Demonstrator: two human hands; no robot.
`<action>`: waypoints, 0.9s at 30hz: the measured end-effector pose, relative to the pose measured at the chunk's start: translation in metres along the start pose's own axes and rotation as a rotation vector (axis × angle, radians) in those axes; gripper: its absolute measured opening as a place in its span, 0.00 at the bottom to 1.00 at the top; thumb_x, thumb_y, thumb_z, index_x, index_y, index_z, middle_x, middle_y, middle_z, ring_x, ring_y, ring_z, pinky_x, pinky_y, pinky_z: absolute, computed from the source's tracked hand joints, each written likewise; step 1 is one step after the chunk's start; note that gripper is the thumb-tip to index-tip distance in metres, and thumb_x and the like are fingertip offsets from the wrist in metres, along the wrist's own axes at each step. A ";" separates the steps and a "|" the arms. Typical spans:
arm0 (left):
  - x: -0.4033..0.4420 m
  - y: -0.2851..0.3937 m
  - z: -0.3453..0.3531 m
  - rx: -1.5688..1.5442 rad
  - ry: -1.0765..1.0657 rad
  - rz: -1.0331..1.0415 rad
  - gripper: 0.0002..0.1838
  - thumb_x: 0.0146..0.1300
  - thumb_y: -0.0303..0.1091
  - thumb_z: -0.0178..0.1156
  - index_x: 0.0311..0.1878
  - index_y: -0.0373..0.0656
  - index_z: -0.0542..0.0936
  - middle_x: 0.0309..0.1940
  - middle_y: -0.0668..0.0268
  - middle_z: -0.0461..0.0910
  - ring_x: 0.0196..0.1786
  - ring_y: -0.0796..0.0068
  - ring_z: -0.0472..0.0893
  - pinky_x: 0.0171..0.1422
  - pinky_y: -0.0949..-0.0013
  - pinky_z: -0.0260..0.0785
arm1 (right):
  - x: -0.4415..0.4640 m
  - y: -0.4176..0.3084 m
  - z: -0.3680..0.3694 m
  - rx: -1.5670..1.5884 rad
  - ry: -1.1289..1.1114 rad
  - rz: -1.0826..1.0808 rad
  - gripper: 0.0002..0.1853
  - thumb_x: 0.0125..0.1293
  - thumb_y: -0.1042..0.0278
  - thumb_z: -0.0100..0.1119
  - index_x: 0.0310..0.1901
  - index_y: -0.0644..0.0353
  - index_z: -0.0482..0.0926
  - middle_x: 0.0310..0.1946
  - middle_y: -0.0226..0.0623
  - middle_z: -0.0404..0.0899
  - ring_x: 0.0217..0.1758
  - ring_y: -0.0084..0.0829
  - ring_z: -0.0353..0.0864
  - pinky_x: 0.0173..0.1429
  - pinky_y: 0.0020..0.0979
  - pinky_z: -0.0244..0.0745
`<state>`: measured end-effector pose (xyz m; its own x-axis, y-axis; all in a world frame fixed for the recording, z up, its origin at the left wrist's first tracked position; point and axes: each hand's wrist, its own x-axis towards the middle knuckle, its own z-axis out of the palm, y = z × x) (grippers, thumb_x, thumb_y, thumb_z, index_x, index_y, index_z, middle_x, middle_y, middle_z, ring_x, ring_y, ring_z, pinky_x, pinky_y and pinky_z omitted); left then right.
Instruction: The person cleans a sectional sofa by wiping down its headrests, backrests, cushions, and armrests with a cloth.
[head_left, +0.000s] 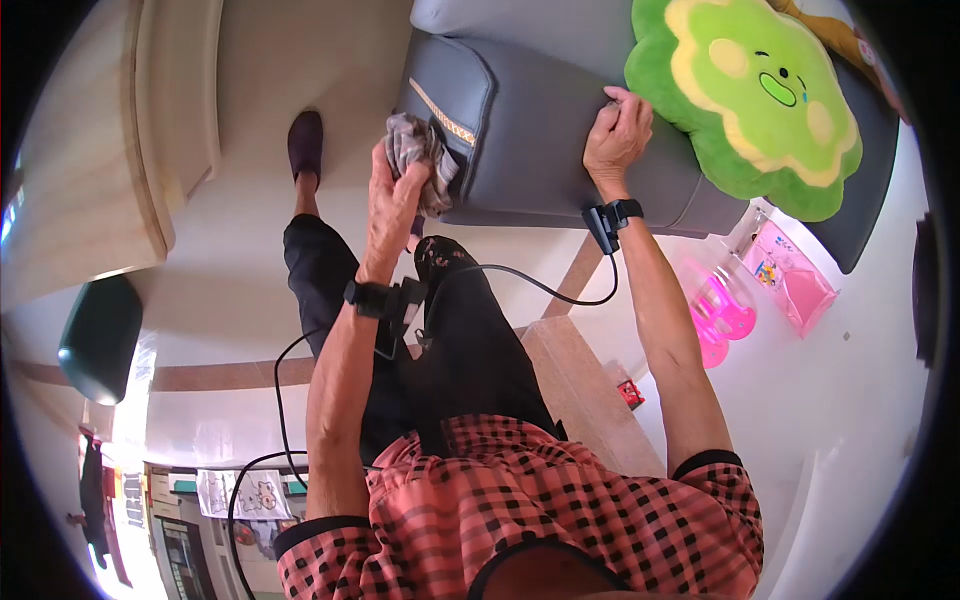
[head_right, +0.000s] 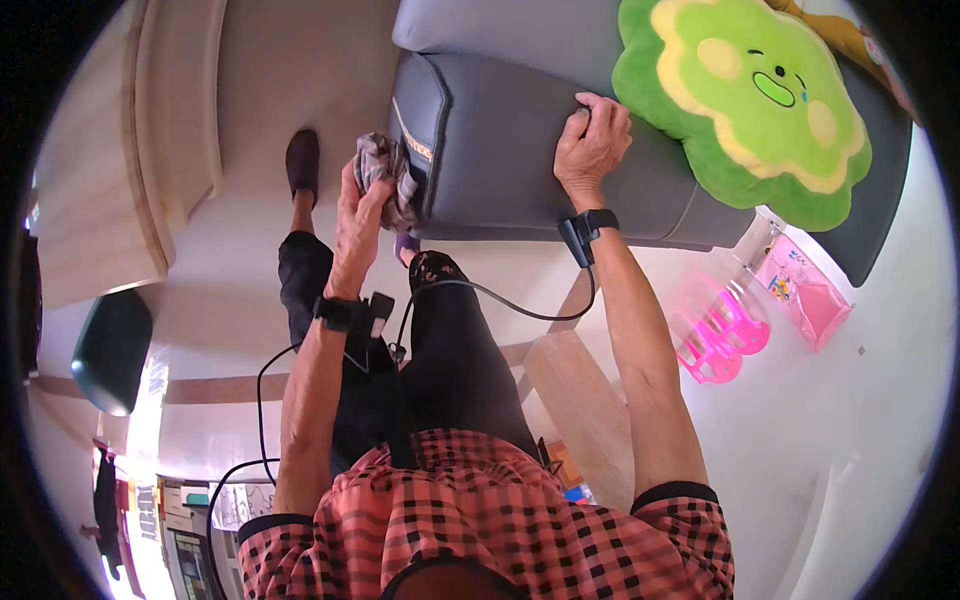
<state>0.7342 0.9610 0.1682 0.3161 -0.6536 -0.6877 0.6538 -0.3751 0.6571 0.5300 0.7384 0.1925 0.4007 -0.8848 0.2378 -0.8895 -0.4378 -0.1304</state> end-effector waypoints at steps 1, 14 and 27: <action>-0.008 0.010 0.003 0.018 -0.002 -0.025 0.26 0.64 0.34 0.56 0.65 0.39 0.68 0.52 0.65 0.75 0.54 0.74 0.73 0.62 0.72 0.64 | 0.000 0.000 -0.001 0.000 -0.001 0.006 0.10 0.61 0.67 0.50 0.42 0.47 0.79 0.42 0.31 0.75 0.48 0.41 0.74 0.48 0.43 0.66; 0.078 0.095 0.049 0.293 -0.051 0.233 0.25 0.64 0.40 0.58 0.61 0.38 0.71 0.44 0.66 0.77 0.46 0.74 0.74 0.53 0.69 0.69 | 0.001 -0.005 -0.008 0.021 -0.015 0.024 0.10 0.60 0.68 0.52 0.43 0.48 0.77 0.42 0.33 0.73 0.49 0.40 0.73 0.47 0.43 0.64; -0.011 0.031 0.032 0.236 0.119 0.290 0.26 0.61 0.29 0.56 0.62 0.40 0.64 0.43 0.66 0.73 0.39 0.80 0.71 0.42 0.75 0.69 | 0.006 -0.008 -0.017 0.061 -0.002 0.056 0.10 0.59 0.70 0.55 0.43 0.48 0.77 0.41 0.33 0.73 0.47 0.41 0.73 0.46 0.43 0.64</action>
<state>0.7292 0.9357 0.2065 0.5516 -0.6788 -0.4847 0.3541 -0.3356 0.8729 0.5357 0.7395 0.2116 0.3513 -0.9083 0.2269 -0.8954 -0.3968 -0.2020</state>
